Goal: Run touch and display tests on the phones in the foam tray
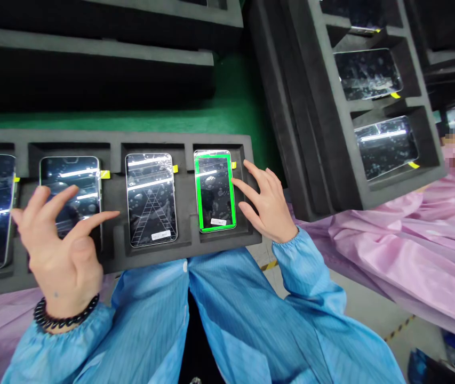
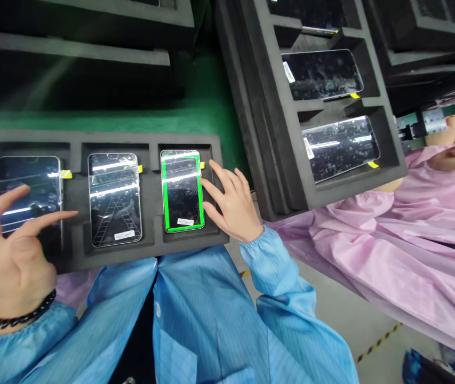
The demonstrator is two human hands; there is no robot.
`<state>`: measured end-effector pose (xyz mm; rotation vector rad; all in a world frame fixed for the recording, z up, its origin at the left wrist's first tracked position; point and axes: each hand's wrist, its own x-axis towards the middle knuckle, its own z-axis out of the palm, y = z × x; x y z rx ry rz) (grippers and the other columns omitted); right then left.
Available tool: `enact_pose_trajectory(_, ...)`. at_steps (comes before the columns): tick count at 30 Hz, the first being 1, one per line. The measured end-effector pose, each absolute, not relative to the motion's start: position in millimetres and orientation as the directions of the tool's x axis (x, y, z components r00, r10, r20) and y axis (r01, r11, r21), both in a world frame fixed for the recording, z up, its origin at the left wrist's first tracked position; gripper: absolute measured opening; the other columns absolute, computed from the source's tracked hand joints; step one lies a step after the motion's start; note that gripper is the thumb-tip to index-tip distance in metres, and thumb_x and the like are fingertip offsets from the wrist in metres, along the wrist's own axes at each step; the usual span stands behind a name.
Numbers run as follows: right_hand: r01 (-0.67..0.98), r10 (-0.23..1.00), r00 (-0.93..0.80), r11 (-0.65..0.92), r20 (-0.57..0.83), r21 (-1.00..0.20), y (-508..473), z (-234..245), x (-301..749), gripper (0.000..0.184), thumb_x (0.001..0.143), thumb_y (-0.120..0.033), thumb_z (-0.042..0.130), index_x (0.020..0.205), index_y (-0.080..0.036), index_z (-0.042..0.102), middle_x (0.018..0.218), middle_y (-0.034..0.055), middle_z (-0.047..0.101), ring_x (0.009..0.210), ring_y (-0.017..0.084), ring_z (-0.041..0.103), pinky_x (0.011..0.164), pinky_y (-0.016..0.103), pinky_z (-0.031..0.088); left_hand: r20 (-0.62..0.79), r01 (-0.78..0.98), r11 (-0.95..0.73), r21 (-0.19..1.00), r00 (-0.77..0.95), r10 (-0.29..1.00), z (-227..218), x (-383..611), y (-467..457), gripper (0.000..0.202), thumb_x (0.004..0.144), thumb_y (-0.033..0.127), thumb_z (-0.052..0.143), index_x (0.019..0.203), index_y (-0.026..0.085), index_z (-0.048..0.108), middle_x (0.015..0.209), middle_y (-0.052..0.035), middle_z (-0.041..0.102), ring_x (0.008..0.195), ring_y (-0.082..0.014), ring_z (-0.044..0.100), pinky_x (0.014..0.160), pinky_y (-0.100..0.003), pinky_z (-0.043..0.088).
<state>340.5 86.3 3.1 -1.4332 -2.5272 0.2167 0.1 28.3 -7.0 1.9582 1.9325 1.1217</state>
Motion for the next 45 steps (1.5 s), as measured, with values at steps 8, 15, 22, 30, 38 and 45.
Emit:
enact_pose_trajectory(8,0.686,0.760,-0.600,0.649,0.249,-0.328,78.0,13.3,328.1,0.038,0.105,-0.039,0.040,0.127,-0.022,0.066,0.153,0.0153,0.051,0.138,0.027,0.048,0.121,0.056,0.031,0.369,0.794,-0.133,0.594,-0.122,0.922,-7.0,-0.8,28.4,0.053,0.102,0.057,0.029,0.122,0.035,0.073,0.153,0.0058,0.051,0.150,-0.0302,0.035,0.129,-0.059,0.012)
enact_pose_trajectory(15,0.458,0.560,-0.786,0.812,0.261,-0.362,69.3,11.7,302.4,0.033,0.104,-0.037,0.044,0.103,-0.023,0.074,0.146,0.0116,0.060,0.130,0.022,0.056,0.124,0.052,0.029,0.375,0.792,-0.142,0.594,-0.116,0.920,-7.1,-1.6,28.8,0.054,0.101,0.056,0.030,0.118,0.032,0.075,0.153,0.0017,0.052,0.150,-0.0319,0.036,0.128,-0.060,0.014)
enact_pose_trajectory(22,0.435,0.558,-0.772,0.812,0.304,-0.388,72.7,14.9,308.4,0.031,0.103,-0.036,0.046,0.105,-0.022,0.074,0.142,0.0124,0.064,0.127,0.022,0.058,0.121,0.053,0.033,0.376,0.791,-0.141,0.595,-0.119,0.919,-7.9,-2.5,28.3,0.055,0.101,0.056,0.029,0.117,0.031,0.076,0.153,0.0009,0.052,0.150,-0.0321,0.036,0.128,-0.061,0.013)
enact_pose_trajectory(30,0.432,0.553,-0.770,0.819,0.319,-0.377,73.1,15.5,308.8,0.027,0.102,-0.034,0.050,0.096,-0.022,0.074,0.138,0.0120,0.066,0.124,0.022,0.060,0.119,0.053,0.036,0.368,0.792,-0.135,0.596,-0.119,0.922,-6.5,-1.0,27.8,0.057,0.102,0.056,0.029,0.115,0.028,0.076,0.153,-0.0009,0.052,0.150,-0.0326,0.036,0.129,-0.061,0.012)
enact_pose_trajectory(38,0.620,0.710,-0.686,0.685,0.160,-0.382,76.4,15.5,292.0,0.027,0.091,-0.038,0.070,0.113,-0.022,0.066,0.138,0.0116,0.063,0.128,0.027,0.056,0.120,0.052,0.036,0.369,0.794,-0.143,0.591,-0.109,0.923,-6.5,-2.5,27.9,0.050,0.101,0.052,0.032,0.116,0.031,0.075,0.153,0.0017,0.051,0.151,-0.0318,0.035,0.129,-0.061,0.013)
enact_pose_trajectory(45,0.666,0.745,-0.664,0.626,0.060,-0.406,89.5,13.7,288.3,0.054,0.083,-0.041,0.074,0.131,-0.022,0.056,0.157,0.0156,0.044,0.143,0.032,0.043,0.123,0.058,0.027,0.369,0.790,-0.144,0.596,-0.110,0.923,-7.0,-2.6,28.7,0.046,0.101,0.047,0.035,0.114,0.031,0.076,0.153,0.0012,0.051,0.151,-0.0314,0.034,0.129,-0.061,0.013)
